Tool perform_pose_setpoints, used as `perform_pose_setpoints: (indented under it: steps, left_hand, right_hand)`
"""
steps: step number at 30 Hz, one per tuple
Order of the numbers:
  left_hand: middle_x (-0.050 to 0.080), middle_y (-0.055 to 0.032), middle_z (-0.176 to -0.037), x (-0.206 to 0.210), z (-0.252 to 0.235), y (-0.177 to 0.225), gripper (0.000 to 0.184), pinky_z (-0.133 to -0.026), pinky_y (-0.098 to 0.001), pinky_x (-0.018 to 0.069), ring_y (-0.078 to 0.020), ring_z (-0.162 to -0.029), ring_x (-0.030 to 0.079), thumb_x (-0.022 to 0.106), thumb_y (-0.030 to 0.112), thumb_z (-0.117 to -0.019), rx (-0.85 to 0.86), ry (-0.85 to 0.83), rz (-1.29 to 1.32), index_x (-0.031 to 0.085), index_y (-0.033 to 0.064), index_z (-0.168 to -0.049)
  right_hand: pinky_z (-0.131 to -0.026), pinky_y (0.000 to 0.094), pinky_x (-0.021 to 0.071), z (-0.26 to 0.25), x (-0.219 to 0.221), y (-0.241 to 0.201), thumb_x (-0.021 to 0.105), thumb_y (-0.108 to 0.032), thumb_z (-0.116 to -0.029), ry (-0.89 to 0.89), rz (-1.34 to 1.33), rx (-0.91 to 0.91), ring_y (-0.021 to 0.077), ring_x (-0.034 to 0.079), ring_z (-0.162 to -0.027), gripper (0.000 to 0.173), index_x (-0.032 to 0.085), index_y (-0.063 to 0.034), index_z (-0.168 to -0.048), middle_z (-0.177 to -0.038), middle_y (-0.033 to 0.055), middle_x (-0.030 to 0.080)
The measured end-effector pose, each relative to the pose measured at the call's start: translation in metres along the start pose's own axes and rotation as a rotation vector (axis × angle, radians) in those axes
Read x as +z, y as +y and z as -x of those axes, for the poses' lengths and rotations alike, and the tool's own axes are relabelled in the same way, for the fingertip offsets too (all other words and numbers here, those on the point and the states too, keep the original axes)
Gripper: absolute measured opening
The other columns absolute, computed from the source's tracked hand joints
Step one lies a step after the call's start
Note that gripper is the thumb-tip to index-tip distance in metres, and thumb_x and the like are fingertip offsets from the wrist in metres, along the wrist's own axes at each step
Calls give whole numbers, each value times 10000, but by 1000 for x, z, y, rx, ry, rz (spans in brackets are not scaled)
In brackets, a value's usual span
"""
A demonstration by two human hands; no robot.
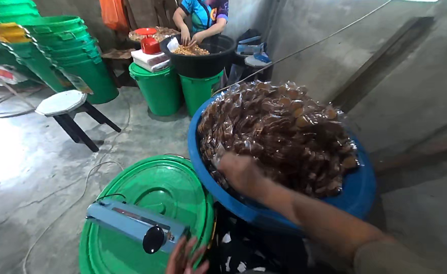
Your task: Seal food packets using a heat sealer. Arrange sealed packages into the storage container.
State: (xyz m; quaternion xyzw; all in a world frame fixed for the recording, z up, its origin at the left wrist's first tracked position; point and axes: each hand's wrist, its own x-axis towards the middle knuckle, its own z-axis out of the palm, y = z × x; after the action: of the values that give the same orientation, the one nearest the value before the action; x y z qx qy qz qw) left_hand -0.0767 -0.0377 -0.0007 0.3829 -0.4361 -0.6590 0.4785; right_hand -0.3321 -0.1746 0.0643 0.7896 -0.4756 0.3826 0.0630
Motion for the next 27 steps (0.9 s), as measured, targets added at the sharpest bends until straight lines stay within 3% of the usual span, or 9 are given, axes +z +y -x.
perform_pose_setpoints:
  steps: [2,3,6,8,13,17,21,25,27]
  left_hand:
    - [367,-88,-1583,12,-18,-14,1024,-1034,-435,537,-192,-1333,546,632,502,-961,-46,-41,-21,-51,92,-1604]
    - [361,-57,-1560,14,-23,-24,1092,-987,-364,557,-108,-1267,567,612,574,-943,-82,-8,-24,-125,105,-1599]
    - [634,14,-1211,9,-19,-47,852,-780,-292,603,-72,-944,677,644,465,-932,-207,182,165,176,109,-1549]
    - [677,-7,-1058,0,-5,-57,732,-719,-306,609,-105,-845,693,665,382,-926,-299,253,211,268,100,-1473]
    - [657,37,-1001,-17,20,-64,472,-689,-267,603,-52,-785,680,461,86,-979,-272,439,50,296,87,-1421]
    - [567,85,-915,-36,1,-58,426,-544,-211,549,-6,-623,585,454,181,-1024,-105,569,-65,265,110,-1399]
    - [558,-163,-1226,-44,-25,-45,560,-737,-365,575,-165,-902,634,469,117,-1047,-192,682,-218,230,33,-1547]
    - [553,-209,-1284,-73,-48,-33,575,-746,-394,582,-218,-916,647,497,122,-1055,-133,790,-156,242,65,-1567]
    - [509,-218,-1330,-86,-55,-23,602,-789,-399,577,-232,-974,635,494,124,-1055,-72,802,-104,202,67,-1577]
  right_hand:
    - [-659,375,601,33,24,-48,543,-81,-1007,-142,-322,85,261,716,-727,226,682,62,-900,-814,174,696]
    - [-667,370,568,47,35,-66,505,-91,-1035,-259,-516,187,256,674,-713,262,657,85,-912,-788,186,659]
    - [-750,352,519,83,73,-97,448,-124,-1063,-525,-935,453,207,620,-774,320,642,124,-1010,-845,197,644]
    - [-804,381,522,96,83,-105,465,-120,-1059,-630,-1018,496,231,635,-839,300,625,133,-1037,-905,219,651]
    - [-900,512,529,91,86,-113,480,-78,-1058,-754,-954,412,388,683,-969,274,633,147,-1086,-990,297,677]
    - [-928,559,528,61,112,-108,497,-126,-1072,-812,-796,482,403,687,-1035,293,614,95,-1225,-1072,276,692]
    - [-982,583,513,31,140,-101,519,-126,-1047,-822,-649,468,411,674,-1121,323,626,30,-1309,-1167,264,697]
    - [-883,566,547,-23,170,-89,481,-190,-1083,-766,-663,468,374,698,-984,298,616,18,-1248,-1074,234,699]
    - [-870,527,549,-52,154,-99,480,-255,-1095,-836,-687,314,321,693,-955,332,621,3,-1248,-1068,193,699]
